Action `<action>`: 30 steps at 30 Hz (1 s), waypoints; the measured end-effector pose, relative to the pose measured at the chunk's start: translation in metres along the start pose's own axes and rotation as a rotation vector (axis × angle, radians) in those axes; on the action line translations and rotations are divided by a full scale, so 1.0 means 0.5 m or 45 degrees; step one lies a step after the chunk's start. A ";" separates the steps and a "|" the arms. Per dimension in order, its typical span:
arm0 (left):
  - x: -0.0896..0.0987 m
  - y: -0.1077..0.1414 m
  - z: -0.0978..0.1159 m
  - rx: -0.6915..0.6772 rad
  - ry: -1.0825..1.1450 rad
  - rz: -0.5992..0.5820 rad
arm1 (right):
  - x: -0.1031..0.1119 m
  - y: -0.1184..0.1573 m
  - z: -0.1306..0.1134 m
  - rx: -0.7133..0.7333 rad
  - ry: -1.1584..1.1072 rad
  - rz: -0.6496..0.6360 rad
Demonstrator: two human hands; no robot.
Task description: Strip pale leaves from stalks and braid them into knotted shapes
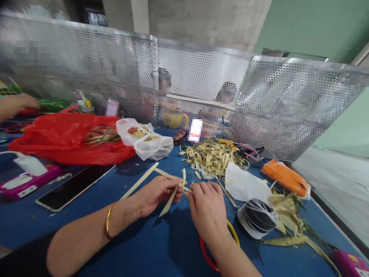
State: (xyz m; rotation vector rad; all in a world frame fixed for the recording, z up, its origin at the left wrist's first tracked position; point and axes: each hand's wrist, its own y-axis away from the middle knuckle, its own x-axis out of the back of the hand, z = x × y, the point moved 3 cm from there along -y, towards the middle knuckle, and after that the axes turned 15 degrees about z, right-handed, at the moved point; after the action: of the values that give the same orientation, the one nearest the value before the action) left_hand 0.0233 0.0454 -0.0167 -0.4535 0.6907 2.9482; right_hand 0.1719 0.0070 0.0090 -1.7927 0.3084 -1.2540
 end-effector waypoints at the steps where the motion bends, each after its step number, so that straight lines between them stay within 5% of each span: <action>1: -0.001 -0.001 -0.003 0.004 -0.007 0.002 | -0.006 0.002 0.000 -0.002 -0.022 -0.051; 6: -0.002 -0.007 -0.016 -0.051 -0.028 0.048 | -0.014 0.009 -0.015 -0.184 -0.351 -0.212; 12: -0.002 0.001 -0.003 -0.043 -0.155 0.053 | -0.038 0.018 0.023 -1.238 -1.041 -0.335; 15: -0.009 0.012 -0.001 -0.016 -0.304 -0.033 | -0.053 0.026 0.031 -1.596 -1.353 -0.269; 30: -0.012 0.013 -0.016 -0.059 -0.441 -0.244 | -0.056 0.032 0.039 -1.766 -1.303 0.149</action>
State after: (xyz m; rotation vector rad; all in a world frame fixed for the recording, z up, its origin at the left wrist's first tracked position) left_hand 0.0304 0.0361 -0.0192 -0.0056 0.5063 2.7616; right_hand 0.1804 0.0259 -0.0227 -3.1775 0.7407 0.3165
